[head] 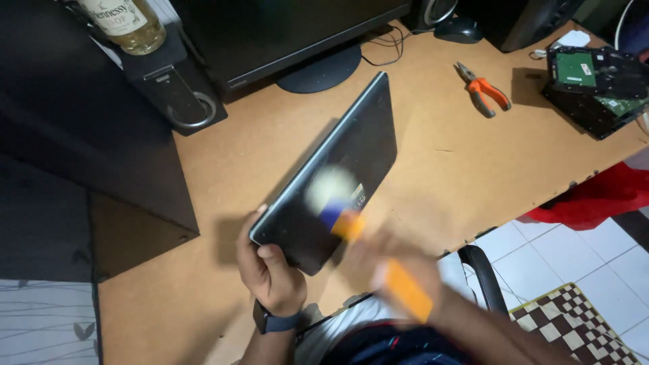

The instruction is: Fitting the bottom cover onto a laptop and cleaning the device with a brush.

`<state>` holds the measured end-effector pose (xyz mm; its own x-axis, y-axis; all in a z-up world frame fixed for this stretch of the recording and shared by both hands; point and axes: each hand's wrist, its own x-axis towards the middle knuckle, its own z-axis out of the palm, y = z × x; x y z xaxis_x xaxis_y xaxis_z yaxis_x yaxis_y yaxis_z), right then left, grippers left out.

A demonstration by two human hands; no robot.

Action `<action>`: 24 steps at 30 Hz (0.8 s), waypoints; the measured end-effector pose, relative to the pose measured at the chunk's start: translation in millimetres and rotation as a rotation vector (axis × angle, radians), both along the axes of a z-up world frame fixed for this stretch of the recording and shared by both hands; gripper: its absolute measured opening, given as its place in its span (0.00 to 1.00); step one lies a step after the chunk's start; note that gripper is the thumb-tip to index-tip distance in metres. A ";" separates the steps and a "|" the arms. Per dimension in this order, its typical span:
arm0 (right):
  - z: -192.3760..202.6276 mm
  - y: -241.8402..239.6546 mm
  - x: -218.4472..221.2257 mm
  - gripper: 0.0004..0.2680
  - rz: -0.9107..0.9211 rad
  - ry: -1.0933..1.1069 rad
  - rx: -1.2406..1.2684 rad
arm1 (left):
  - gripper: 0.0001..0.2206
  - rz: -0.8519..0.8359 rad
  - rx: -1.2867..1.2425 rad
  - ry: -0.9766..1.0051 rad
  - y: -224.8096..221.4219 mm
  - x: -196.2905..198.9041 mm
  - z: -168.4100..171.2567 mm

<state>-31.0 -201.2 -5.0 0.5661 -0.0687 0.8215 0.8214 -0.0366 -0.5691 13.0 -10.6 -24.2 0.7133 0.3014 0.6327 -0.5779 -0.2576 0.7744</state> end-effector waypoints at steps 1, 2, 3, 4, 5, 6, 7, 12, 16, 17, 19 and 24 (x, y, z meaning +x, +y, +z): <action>16.1 10.8 -14.4 0.07 0.076 -0.010 -0.189 | 0.25 -0.018 -0.021 -0.015 0.6 3.4 -0.6; 32.3 21.9 -28.5 0.07 0.161 -0.017 -0.378 | 0.24 -0.028 -0.042 -0.030 2.2 5.6 -1.3; 2.9 7.4 -19.4 0.07 0.169 -0.018 -0.376 | 0.24 -0.019 -0.040 -0.029 0.2 8.4 3.8; -27.1 -5.5 -11.8 0.08 0.074 0.119 -0.209 | 0.23 0.010 -0.043 -0.010 -0.2 9.4 8.4; -57.1 -17.8 -4.7 0.10 -0.019 0.260 -0.045 | 0.23 0.040 -0.047 0.009 -0.6 10.0 13.3; -45.7 -31.7 15.0 0.10 -0.014 0.261 -0.044 | 0.23 0.045 -0.046 0.009 1.0 14.3 15.3; -33.9 -45.7 34.3 0.09 -0.232 0.214 -0.013 | 0.21 0.045 -0.035 -0.044 2.3 17.9 17.8; 24.4 3.6 -2.3 0.09 -0.209 0.056 -0.189 | 0.14 0.070 -0.138 -0.061 -2.1 35.9 23.4; -210.8 -62.2 67.2 0.13 -0.011 0.024 -0.066 | 0.13 0.127 -0.160 0.112 -1.0 37.4 60.1; -351.2 -108.5 25.3 0.23 -0.195 0.130 0.336 | 0.15 0.044 -0.188 0.114 -1.4 34.5 77.4; -113.5 -69.9 58.3 0.10 -0.377 0.054 0.136 | 0.14 0.055 -0.172 0.142 3.4 37.8 84.5; -57.7 -14.4 -12.8 0.20 0.234 -0.016 -0.203 | 0.13 0.082 -0.050 0.175 -2.4 51.5 97.4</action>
<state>-43.7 -215.6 -62.7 0.5342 0.2282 0.8140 0.8296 0.0433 -0.5566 64.4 -12.9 73.2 0.7830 0.3907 0.4840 -0.4121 -0.2571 0.8741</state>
